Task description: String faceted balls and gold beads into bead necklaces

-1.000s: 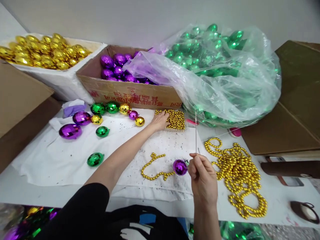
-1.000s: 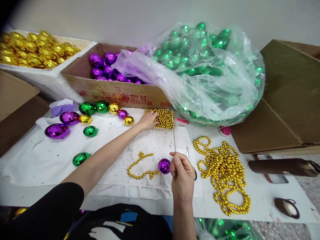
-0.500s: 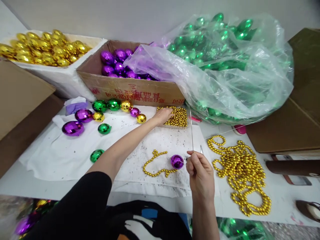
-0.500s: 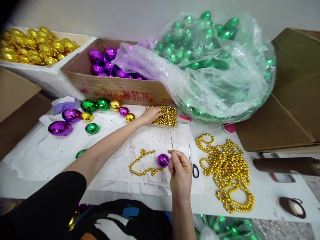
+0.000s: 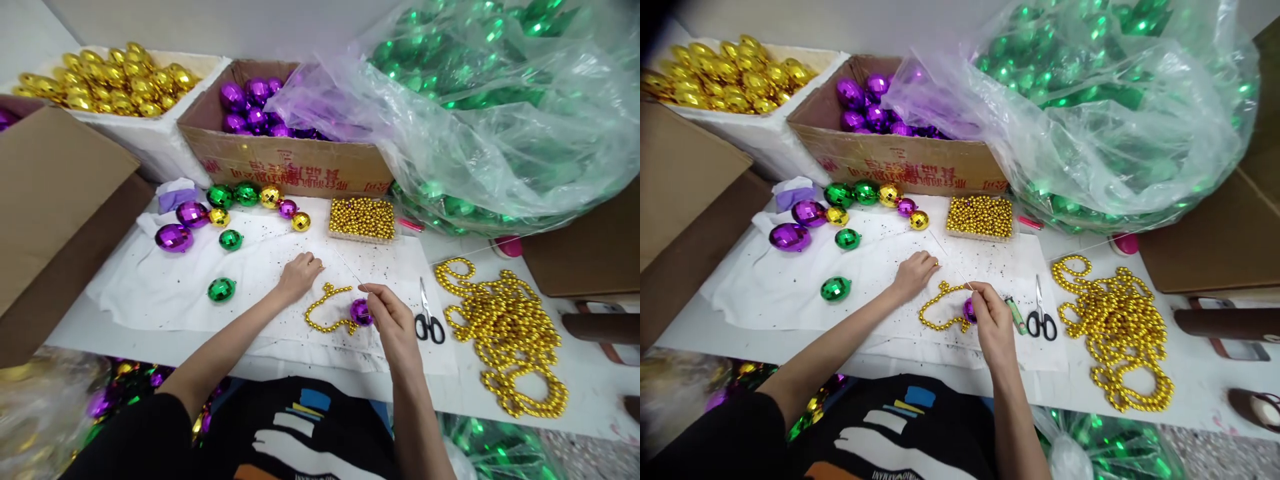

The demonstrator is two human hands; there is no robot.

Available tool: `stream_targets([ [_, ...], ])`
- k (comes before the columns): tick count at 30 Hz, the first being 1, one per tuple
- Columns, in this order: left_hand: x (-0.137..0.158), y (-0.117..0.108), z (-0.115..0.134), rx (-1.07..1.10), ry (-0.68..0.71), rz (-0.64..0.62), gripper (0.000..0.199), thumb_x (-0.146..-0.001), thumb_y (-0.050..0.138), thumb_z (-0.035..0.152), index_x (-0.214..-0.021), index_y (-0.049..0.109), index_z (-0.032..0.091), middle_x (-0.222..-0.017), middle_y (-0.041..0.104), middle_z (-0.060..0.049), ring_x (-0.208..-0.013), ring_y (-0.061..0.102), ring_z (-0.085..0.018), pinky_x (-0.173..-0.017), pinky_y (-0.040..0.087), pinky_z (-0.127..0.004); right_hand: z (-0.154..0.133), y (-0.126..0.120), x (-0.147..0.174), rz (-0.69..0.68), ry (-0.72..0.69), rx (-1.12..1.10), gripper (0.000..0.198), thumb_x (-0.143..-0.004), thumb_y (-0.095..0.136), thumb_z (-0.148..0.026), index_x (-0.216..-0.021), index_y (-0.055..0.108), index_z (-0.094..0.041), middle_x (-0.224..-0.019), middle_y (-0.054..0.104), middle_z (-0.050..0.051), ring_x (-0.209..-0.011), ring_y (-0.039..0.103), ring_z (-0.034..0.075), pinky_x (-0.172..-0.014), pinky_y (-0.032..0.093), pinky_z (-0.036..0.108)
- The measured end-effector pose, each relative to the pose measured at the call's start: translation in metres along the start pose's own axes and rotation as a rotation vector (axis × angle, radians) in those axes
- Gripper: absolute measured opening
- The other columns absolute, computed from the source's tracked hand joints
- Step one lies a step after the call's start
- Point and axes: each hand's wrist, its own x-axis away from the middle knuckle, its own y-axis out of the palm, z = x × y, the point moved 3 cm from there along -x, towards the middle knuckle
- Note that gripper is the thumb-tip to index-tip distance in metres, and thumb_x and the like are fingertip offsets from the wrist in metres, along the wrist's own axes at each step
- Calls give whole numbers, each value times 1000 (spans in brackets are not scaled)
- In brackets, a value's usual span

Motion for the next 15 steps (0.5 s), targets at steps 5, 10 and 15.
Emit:
stream_targets([
  [5, -1, -9, -3, 214, 2, 149, 26, -98, 52, 33, -109, 72, 21, -109, 61, -10, -106, 53, -25, -94, 43, -40, 3, 7, 5, 8, 26, -52, 22, -86, 60, -37, -98, 65, -18, -68, 64, 0, -54, 45, 10, -48, 32, 24],
  [10, 1, -23, -13, 621, -129, 256, 28, -95, 54, 30, -113, 73, 22, -97, 56, -6, -99, 56, -21, -92, 45, -34, 16, 7, 16, 55, 58, -67, 24, -83, 64, -39, -92, 65, -17, -66, 66, 1, -50, 43, 10, -44, 30, 23],
  [15, 4, -17, -17, 629, -165, 224, 25, -91, 58, 25, -109, 75, 21, -96, 58, -5, -98, 57, -20, -93, 45, -33, 21, 14, 24, 34, 103, -51, 24, -82, 65, -40, -90, 68, -17, -64, 64, 1, -50, 43, 10, -45, 29, 24],
])
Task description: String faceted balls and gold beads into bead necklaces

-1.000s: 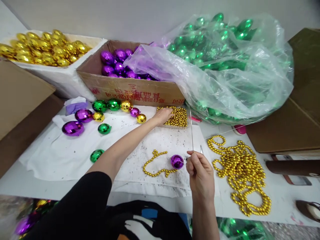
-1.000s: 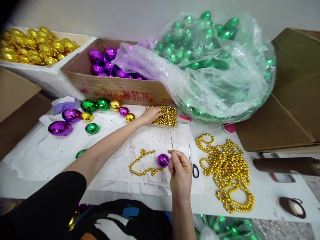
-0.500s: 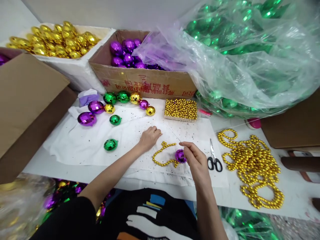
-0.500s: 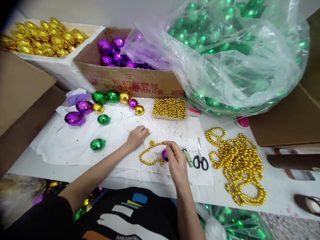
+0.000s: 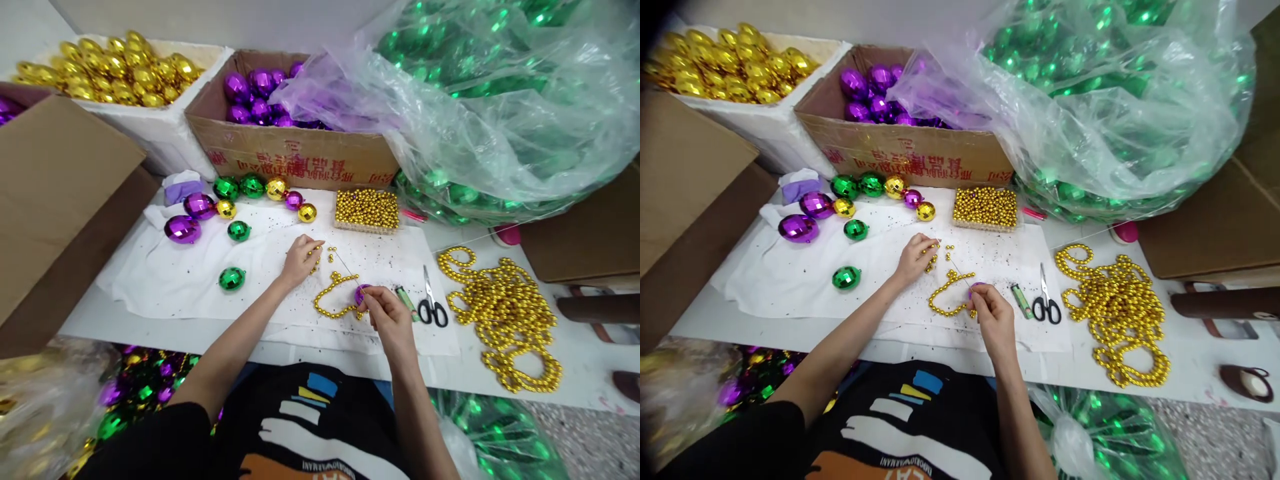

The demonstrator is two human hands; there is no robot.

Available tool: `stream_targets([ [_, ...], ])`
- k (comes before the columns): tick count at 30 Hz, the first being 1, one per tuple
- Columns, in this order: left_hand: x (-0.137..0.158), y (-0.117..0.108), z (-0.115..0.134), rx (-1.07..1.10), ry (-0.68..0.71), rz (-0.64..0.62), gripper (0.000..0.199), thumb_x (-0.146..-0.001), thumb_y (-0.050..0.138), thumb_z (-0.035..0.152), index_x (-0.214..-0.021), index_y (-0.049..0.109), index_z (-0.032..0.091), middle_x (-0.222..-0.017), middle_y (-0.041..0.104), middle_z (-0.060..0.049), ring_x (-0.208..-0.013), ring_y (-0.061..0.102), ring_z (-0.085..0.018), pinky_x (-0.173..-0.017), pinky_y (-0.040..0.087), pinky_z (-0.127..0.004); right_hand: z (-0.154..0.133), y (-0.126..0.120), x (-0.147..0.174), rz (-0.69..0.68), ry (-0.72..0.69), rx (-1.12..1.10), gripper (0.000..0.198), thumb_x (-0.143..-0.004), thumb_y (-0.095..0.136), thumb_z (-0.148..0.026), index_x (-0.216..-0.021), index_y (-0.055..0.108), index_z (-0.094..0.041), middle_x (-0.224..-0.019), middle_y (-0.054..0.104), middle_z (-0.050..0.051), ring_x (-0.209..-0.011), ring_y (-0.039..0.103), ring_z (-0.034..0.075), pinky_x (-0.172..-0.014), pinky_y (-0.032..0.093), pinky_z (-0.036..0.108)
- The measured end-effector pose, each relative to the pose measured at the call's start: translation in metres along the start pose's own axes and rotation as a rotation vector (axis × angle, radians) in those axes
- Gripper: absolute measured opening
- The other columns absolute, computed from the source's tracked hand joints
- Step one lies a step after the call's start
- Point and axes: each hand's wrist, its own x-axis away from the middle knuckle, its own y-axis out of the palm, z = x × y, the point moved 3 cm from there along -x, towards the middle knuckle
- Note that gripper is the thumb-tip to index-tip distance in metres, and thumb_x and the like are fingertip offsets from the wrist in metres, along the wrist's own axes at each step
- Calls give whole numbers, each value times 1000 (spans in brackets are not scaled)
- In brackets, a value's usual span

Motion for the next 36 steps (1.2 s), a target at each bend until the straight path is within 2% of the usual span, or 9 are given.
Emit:
stream_targets([
  [4, -2, 3, -5, 71, -14, 20, 24, -88, 60, 23, -106, 76, 19, -94, 61, -5, -93, 59, -18, -89, 46, -32, 2, 2, 3, -2, -1, 11, 24, -82, 65, -40, -91, 68, -18, -64, 64, 1, -51, 43, 11, -47, 30, 24],
  [7, -2, -1, -3, 292, -69, 74, 22, -85, 65, 28, -101, 76, 18, -89, 66, -4, -84, 61, -16, -83, 48, -30, 8, 0, 6, -4, -2, 10, 25, -82, 66, -40, -92, 68, -18, -63, 63, 0, -50, 41, 10, -46, 28, 24],
  [10, 5, -8, 4, 595, -201, 81, 28, -80, 73, 36, -101, 75, 18, -85, 71, -4, -80, 64, -16, -79, 50, -30, 14, 0, 12, -23, 3, 12, 25, -82, 66, -41, -92, 69, -18, -63, 63, 0, -50, 41, 10, -46, 26, 24],
  [13, 20, -14, 14, 883, -321, 2, 34, -80, 75, 39, -106, 74, 17, -88, 73, -6, -79, 67, -17, -78, 52, -31, 15, 1, 20, -29, 1, 30, 25, -82, 66, -41, -93, 70, -19, -62, 61, -1, -51, 43, 11, -47, 28, 24],
  [16, 35, -17, 20, 1121, -448, -90, 29, -86, 69, 33, -110, 73, 17, -94, 71, -7, -81, 66, -15, -80, 54, -31, 12, 1, 27, -22, -7, 58, 24, -83, 67, -41, -93, 71, -19, -60, 59, -1, -53, 44, 12, -49, 30, 25],
  [20, 49, -17, 19, 1328, -592, -105, 26, -93, 57, 21, -114, 71, 16, -82, 62, -4, -74, 59, -10, -83, 53, -26, 13, 3, 31, -14, -31, 91, 24, -83, 67, -40, -93, 73, -19, -57, 56, -2, -55, 48, 13, -54, 36, 27],
  [25, 57, -15, 13, 1422, -631, -57, 29, -93, 52, 15, -114, 71, 13, -83, 61, -4, -79, 60, -11, -85, 54, -27, 17, 6, 32, -11, -68, 155, 23, -83, 65, -39, -92, 73, -19, -59, 56, -2, -59, 52, 14, -60, 43, 28],
  [31, 60, -15, 4, 1288, -607, 59, 23, -90, 57, 15, -107, 72, 16, -87, 64, -5, -83, 61, -12, -91, 53, -31, 14, 6, 35, -20, -65, 202, 22, -83, 65, -39, -89, 73, -20, -63, 58, 0, -58, 51, 14, -57, 44, 27],
  [36, 60, -14, 1, 1260, -609, 91, 17, -89, 60, 16, -101, 71, 18, -86, 65, -4, -84, 63, -12, -94, 53, -33, 12, 8, 36, -32, -76, 221, 23, -84, 63, -39, -89, 74, -20, -63, 58, 0, -58, 50, 14, -56, 43, 26],
])
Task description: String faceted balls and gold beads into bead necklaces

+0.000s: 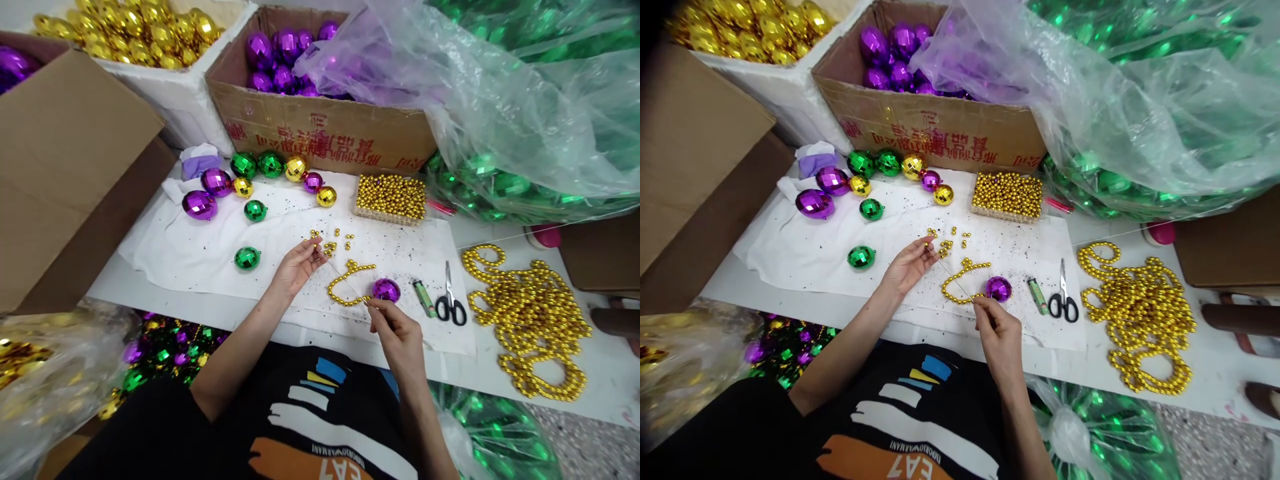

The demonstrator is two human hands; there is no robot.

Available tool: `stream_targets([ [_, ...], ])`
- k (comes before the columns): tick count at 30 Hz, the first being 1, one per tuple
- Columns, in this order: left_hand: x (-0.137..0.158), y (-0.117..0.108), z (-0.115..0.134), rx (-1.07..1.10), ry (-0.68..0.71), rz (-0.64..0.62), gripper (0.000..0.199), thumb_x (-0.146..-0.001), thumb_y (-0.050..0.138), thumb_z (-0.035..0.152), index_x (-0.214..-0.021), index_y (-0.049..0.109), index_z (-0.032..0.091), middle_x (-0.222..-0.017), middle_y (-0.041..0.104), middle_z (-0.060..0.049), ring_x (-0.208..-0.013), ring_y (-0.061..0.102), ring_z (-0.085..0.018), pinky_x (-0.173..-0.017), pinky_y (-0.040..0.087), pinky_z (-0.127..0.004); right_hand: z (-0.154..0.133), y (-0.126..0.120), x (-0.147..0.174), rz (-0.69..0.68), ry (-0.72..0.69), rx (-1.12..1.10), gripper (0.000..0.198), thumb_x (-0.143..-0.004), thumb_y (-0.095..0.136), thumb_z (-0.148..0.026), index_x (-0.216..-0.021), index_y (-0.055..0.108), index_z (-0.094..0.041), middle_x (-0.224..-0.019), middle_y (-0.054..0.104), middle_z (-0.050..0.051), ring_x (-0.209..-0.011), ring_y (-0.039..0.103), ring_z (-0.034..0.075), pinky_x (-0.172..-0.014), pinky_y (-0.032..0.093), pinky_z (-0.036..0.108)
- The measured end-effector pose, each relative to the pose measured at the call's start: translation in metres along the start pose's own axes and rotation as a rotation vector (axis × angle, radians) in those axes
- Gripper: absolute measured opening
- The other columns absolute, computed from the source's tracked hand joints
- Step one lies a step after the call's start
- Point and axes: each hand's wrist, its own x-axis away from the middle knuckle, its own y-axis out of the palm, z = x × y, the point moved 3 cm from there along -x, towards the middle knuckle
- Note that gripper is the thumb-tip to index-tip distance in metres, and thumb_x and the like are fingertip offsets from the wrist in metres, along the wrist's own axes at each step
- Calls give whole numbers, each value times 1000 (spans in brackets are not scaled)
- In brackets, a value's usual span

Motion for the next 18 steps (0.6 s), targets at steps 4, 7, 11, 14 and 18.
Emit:
stream_targets([
  [4, 2, 1, -1, 9, -4, -7, 16, -87, 61, 14, -100, 71, 18, -87, 66, -4, -84, 63, -12, -92, 53, -33, 1, 1, -1, 5, -9, 12, 22, -85, 62, -38, -89, 73, -19, -63, 58, 0, -58, 50, 14, -56, 43, 26],
  [7, 5, 2, -1, 31, -14, -14, 16, -85, 62, 14, -99, 71, 17, -86, 65, -4, -82, 62, -12, -89, 54, -32, 2, 1, -1, 5, -7, 21, 23, -85, 62, -38, -90, 73, -19, -62, 58, 0, -57, 50, 13, -55, 42, 26],
  [11, 6, 1, 0, 12, -23, 7, 14, -86, 62, 14, -97, 69, 18, -87, 64, -3, -80, 60, -11, -91, 53, -33, 1, 0, 1, 13, -10, 12, 23, -85, 62, -39, -90, 73, -19, -64, 58, 0, -57, 50, 13, -56, 42, 26],
  [14, 6, 1, 0, 33, -24, 24, 11, -86, 63, 14, -95, 68, 17, -85, 64, -3, -79, 60, -11, -90, 53, -33, 0, 0, 1, 10, -9, -3, 22, -85, 63, -38, -89, 73, -19, -64, 58, 0, -58, 49, 13, -56, 42, 25],
  [18, 6, 1, 0, 78, -22, 25, 9, -84, 65, 12, -92, 68, 16, -83, 64, -2, -77, 60, -11, -85, 54, -31, 1, 1, 0, -5, -16, 7, 21, -85, 62, -37, -90, 73, -19, -64, 57, -1, -58, 48, 12, -56, 41, 25],
])
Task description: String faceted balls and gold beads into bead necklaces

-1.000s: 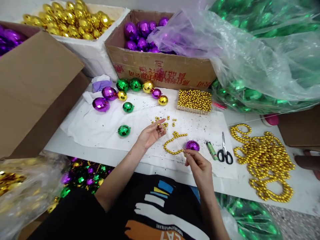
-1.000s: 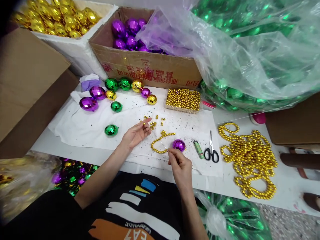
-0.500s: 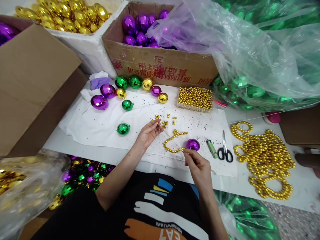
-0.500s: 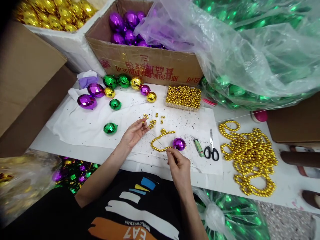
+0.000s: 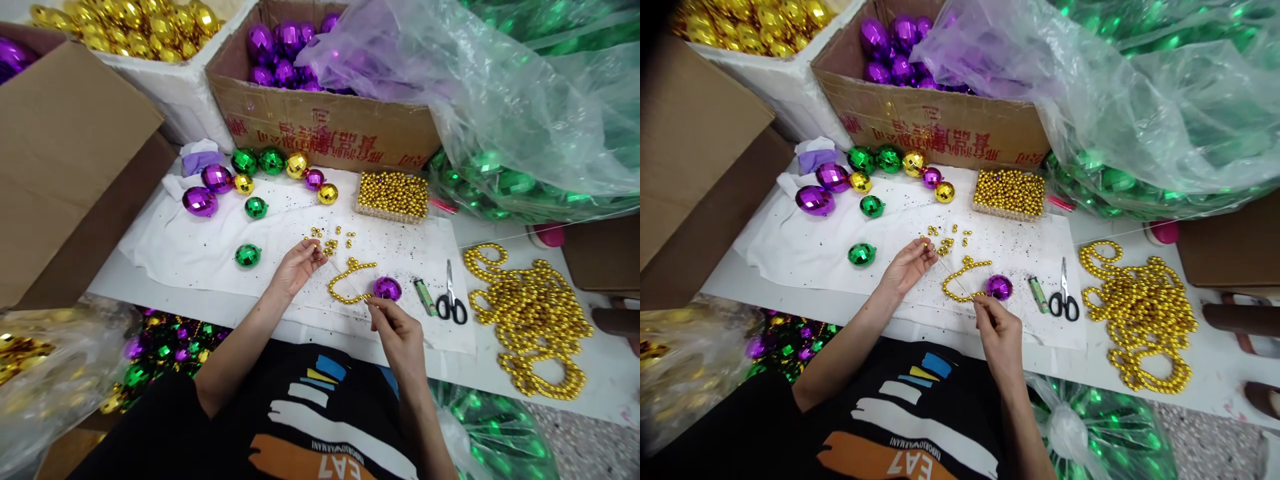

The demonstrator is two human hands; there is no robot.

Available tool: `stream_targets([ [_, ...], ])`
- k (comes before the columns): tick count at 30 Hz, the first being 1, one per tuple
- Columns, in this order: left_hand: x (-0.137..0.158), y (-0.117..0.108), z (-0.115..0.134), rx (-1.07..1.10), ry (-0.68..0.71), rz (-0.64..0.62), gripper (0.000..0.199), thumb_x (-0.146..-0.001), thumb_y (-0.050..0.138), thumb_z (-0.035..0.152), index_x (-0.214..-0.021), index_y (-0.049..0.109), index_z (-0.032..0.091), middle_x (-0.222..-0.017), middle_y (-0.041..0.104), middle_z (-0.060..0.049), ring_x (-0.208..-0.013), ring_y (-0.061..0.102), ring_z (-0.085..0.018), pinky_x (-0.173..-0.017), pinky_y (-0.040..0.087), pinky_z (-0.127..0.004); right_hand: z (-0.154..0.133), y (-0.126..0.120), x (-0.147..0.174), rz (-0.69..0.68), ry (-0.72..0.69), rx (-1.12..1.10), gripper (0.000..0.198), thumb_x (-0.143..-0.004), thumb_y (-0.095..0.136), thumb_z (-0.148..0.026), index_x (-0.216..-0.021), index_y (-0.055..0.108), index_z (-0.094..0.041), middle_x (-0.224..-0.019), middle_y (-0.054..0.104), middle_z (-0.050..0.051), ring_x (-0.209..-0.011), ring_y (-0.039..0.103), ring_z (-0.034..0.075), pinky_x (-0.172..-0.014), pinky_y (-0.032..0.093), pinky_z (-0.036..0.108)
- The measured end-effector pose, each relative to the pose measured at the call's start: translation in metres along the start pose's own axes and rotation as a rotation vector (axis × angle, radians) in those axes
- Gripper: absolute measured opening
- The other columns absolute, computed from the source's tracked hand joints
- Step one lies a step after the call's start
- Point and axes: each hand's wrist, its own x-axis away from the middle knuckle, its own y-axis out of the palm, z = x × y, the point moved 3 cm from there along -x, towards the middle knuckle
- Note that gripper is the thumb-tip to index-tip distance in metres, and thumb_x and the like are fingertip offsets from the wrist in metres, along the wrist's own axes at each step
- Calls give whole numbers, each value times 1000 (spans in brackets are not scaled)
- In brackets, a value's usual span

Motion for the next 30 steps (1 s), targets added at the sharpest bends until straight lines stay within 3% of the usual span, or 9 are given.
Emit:
stream_targets([
  [15, 2, 0, -3, 35, 5, -75, 15, -77, 76, 15, -90, 69, 14, -83, 65, -2, -74, 62, -10, -80, 55, -28, 4, 5, 0, -17, 7, 4, 22, -86, 62, -38, -90, 71, -19, -62, 57, -2, -58, 50, 12, -56, 41, 25],
  [18, 11, 9, -6, -87, -43, -152, 20, -75, 79, 23, -90, 69, 15, -85, 66, -3, -77, 63, -13, -80, 55, -31, 7, 13, -4, -36, 20, -67, 20, -87, 62, -38, -88, 67, -19, -60, 55, -3, -57, 48, 11, -56, 39, 24],
  [20, 22, 9, -1, -298, 9, -150, 22, -77, 78, 29, -93, 70, 16, -89, 67, -5, -79, 63, -15, -79, 54, -33, 12, 16, -6, -51, 50, -171, 19, -88, 62, -39, -86, 63, -20, -62, 57, -3, -54, 45, 10, -51, 37, 23],
  [22, 37, -2, 17, -603, 241, -15, 20, -81, 74, 32, -95, 71, 17, -94, 68, -6, -83, 62, -17, -80, 52, -33, 18, 17, -7, -42, 63, -268, 19, -89, 63, -40, -86, 61, -21, -66, 60, -2, -52, 43, 9, -49, 35, 23],
  [25, 65, -34, 56, -1030, 740, 464, 22, -89, 65, 34, -104, 67, 19, -111, 63, -9, -102, 59, -21, -91, 48, -37, 23, 15, -10, -2, 20, -304, 17, -86, 67, -37, -82, 63, -20, -69, 57, -3, -55, 43, 9, -52, 36, 23],
  [26, 73, -46, 66, -1144, 839, 635, 28, -89, 65, 35, -112, 65, 19, -120, 60, -11, -111, 55, -24, -97, 46, -41, 23, 15, -11, 1, 2, -296, 16, -85, 69, -35, -81, 65, -20, -68, 54, -3, -56, 43, 9, -53, 36, 23],
  [28, 80, -69, 79, -1355, 843, 846, 42, -87, 67, 39, -122, 59, 18, -129, 55, -16, -123, 48, -31, -107, 38, -48, 23, 18, -13, -20, -17, -277, 15, -83, 70, -34, -78, 67, -20, -69, 50, -3, -57, 43, 9, -53, 35, 24],
  [30, 75, -83, 82, -1510, 692, 877, 45, -84, 69, 44, -118, 60, 15, -123, 58, -18, -123, 48, -35, -109, 34, -55, 21, 23, -13, -67, -21, -253, 15, -83, 70, -35, -78, 69, -21, -71, 50, -2, -59, 43, 10, -53, 35, 24],
])
